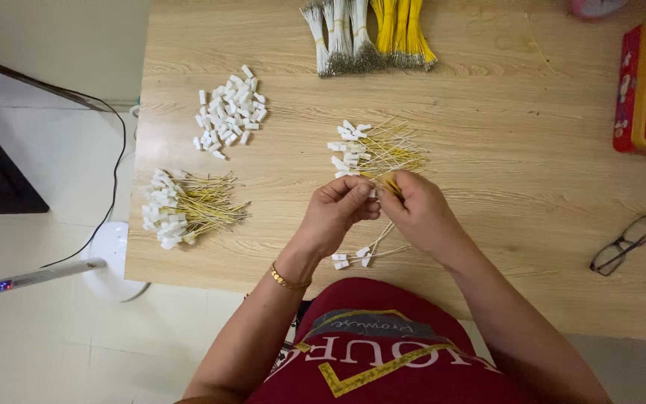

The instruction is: Assemble small plastic connectors onto the ends of thin wires and organize them into bundles.

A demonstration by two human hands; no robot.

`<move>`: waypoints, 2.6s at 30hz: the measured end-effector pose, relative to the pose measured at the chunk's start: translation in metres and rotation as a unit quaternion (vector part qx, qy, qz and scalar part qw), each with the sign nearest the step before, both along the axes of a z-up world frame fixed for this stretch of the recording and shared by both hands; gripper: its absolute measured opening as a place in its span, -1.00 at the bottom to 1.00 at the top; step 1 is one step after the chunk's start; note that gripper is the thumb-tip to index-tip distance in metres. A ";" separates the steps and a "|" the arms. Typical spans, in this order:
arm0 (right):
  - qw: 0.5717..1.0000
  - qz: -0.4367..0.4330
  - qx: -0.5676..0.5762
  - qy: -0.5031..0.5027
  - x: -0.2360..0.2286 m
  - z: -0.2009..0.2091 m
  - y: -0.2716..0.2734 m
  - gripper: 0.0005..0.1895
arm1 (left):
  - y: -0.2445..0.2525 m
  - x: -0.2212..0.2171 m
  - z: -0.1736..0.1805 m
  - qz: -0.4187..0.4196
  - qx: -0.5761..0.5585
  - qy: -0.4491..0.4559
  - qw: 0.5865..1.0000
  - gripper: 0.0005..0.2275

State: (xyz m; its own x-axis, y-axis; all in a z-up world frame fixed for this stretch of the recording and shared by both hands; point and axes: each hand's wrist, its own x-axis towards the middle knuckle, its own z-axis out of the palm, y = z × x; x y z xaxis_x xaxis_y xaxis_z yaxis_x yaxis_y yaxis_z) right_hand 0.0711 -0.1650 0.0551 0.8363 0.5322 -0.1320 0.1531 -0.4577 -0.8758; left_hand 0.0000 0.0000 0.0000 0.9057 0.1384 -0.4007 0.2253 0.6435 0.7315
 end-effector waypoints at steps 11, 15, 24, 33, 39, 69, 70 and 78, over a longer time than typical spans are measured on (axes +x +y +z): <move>0.983 -0.144 0.045 -0.100 0.020 -0.011 -0.049 -0.81 | 0.015 -0.001 -0.069 0.018 0.406 -0.018 0.913 -0.76; 0.979 -0.195 0.037 -0.041 0.007 -0.017 -0.063 -0.79 | 0.027 -0.026 -0.078 -0.085 0.624 -0.053 0.775 -0.71; 0.972 -0.188 0.102 0.099 -0.053 -0.051 -0.047 -0.93 | 0.052 -0.105 -0.125 -0.224 0.736 -0.177 0.614 -0.84; 0.956 -0.189 0.152 0.167 -0.053 -0.011 -0.012 -0.77 | 0.052 -0.057 -0.035 -0.194 0.527 -0.082 0.824 -0.85; 0.955 -0.223 0.148 0.129 -0.056 0.031 0.004 -0.88 | 0.043 -0.019 0.047 -0.124 0.392 -0.128 0.903 -0.85; 0.985 -0.129 -0.036 -0.110 -0.063 0.108 0.014 -0.97 | 0.031 -0.025 0.080 -0.093 -0.071 -0.068 0.991 -0.81; 0.984 -0.133 -0.036 -0.110 -0.063 0.106 0.013 -0.97 | 0.030 -0.024 0.078 -0.096 -0.070 -0.067 0.991 -0.81; 0.986 -0.147 -0.005 -0.076 -0.057 0.096 0.000 -0.92 | 0.029 -0.017 0.070 -0.109 -0.102 -0.050 0.988 -0.79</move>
